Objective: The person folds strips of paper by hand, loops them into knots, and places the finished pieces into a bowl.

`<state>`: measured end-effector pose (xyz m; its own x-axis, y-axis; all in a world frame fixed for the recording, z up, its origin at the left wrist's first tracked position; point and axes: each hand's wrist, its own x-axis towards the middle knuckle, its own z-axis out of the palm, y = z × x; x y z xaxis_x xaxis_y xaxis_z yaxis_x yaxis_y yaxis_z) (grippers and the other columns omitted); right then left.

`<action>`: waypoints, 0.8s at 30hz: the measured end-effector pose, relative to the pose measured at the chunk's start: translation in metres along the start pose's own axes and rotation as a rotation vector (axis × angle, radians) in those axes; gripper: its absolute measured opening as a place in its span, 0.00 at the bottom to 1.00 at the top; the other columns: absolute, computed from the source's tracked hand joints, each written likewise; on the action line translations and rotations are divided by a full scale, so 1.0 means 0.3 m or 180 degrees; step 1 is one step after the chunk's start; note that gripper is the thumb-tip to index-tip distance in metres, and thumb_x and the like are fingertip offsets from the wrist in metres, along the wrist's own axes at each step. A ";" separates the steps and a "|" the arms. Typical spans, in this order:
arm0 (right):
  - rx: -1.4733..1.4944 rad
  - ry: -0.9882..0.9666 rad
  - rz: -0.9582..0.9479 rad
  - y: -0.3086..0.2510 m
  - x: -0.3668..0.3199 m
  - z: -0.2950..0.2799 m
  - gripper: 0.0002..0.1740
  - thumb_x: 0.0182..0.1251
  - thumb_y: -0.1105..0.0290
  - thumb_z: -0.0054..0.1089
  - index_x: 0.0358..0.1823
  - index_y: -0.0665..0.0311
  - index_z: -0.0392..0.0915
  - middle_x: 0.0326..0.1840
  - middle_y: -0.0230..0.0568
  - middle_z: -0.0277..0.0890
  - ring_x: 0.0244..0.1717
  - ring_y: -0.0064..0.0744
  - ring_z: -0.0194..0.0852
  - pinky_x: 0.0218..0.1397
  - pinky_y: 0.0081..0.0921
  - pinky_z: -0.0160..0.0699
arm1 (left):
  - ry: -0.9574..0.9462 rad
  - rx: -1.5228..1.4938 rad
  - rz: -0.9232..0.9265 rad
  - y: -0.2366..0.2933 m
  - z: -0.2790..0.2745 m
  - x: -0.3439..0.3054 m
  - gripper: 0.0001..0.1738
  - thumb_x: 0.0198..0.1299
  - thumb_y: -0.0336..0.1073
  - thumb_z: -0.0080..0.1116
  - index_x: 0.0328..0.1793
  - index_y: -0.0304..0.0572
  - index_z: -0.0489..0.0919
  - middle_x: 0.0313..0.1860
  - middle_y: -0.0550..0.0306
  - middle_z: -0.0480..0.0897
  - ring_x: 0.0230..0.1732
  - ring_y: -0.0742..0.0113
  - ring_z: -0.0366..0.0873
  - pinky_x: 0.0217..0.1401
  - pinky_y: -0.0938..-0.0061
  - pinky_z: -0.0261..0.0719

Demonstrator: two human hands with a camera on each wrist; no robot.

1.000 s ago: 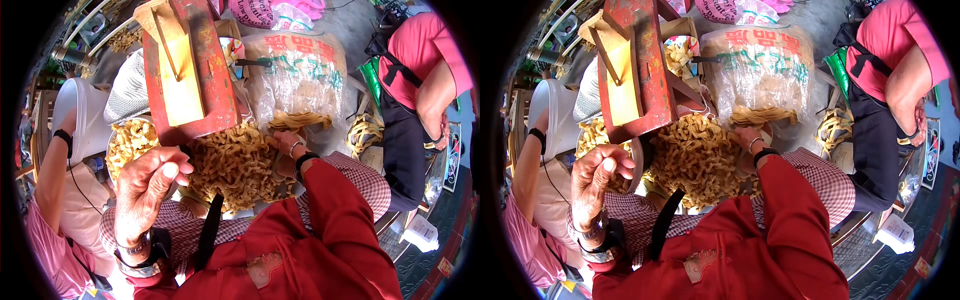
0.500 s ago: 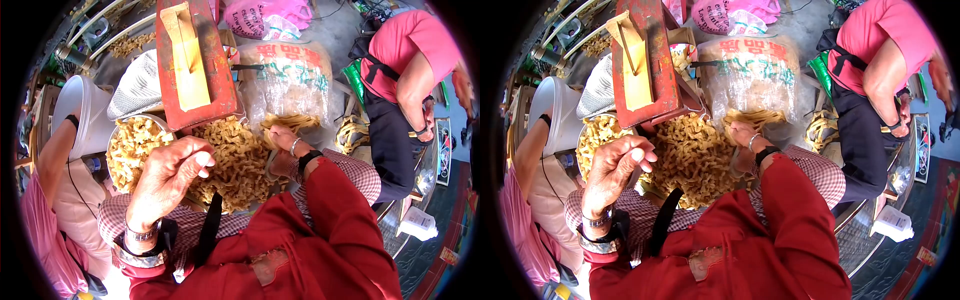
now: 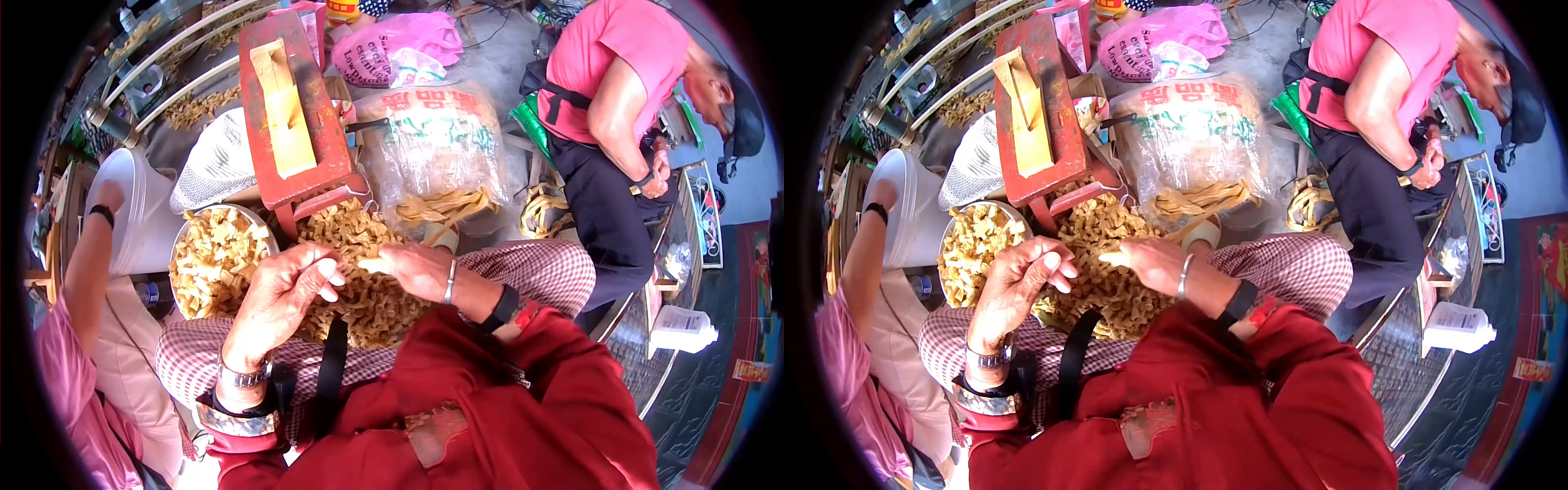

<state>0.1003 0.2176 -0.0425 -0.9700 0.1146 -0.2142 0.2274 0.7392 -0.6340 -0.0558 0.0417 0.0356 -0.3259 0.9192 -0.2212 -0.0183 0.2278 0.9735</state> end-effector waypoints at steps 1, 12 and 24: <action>0.0126 0.0109 -0.0056 -0.042 -0.014 -0.008 0.06 0.66 0.70 0.48 0.36 0.66 0.69 0.30 0.54 0.74 0.34 0.55 0.76 0.37 0.43 0.74 | 0.0032 -0.0012 -0.0030 0.000 -0.001 -0.008 0.18 0.69 0.42 0.49 0.46 0.29 0.76 0.34 0.54 0.81 0.32 0.70 0.80 0.38 0.79 0.78; 0.1489 0.0747 -0.2231 -0.470 -0.063 0.039 0.08 0.64 0.69 0.52 0.38 0.67 0.71 0.22 0.41 0.73 0.23 0.39 0.78 0.28 0.37 0.75 | -0.0692 -0.1013 0.0092 -0.020 0.137 -0.048 0.30 0.68 0.57 0.45 0.49 0.32 0.77 0.31 0.53 0.82 0.27 0.70 0.79 0.31 0.78 0.77; 0.2716 0.1774 -0.2694 -0.529 -0.109 0.008 0.07 0.67 0.69 0.55 0.43 0.61 0.73 0.34 0.39 0.71 0.35 0.39 0.73 0.38 0.32 0.73 | 0.0402 -0.2066 -0.0135 0.120 0.011 -0.157 0.12 0.65 0.38 0.55 0.33 0.38 0.74 0.13 0.74 0.63 0.11 0.86 0.52 0.12 0.87 0.47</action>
<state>0.0960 0.0949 0.0632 -0.6965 0.2349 0.6780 -0.6780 0.0939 -0.7291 -0.0380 0.0078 0.0807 -0.4198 0.8600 -0.2901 -0.5866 -0.0132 0.8098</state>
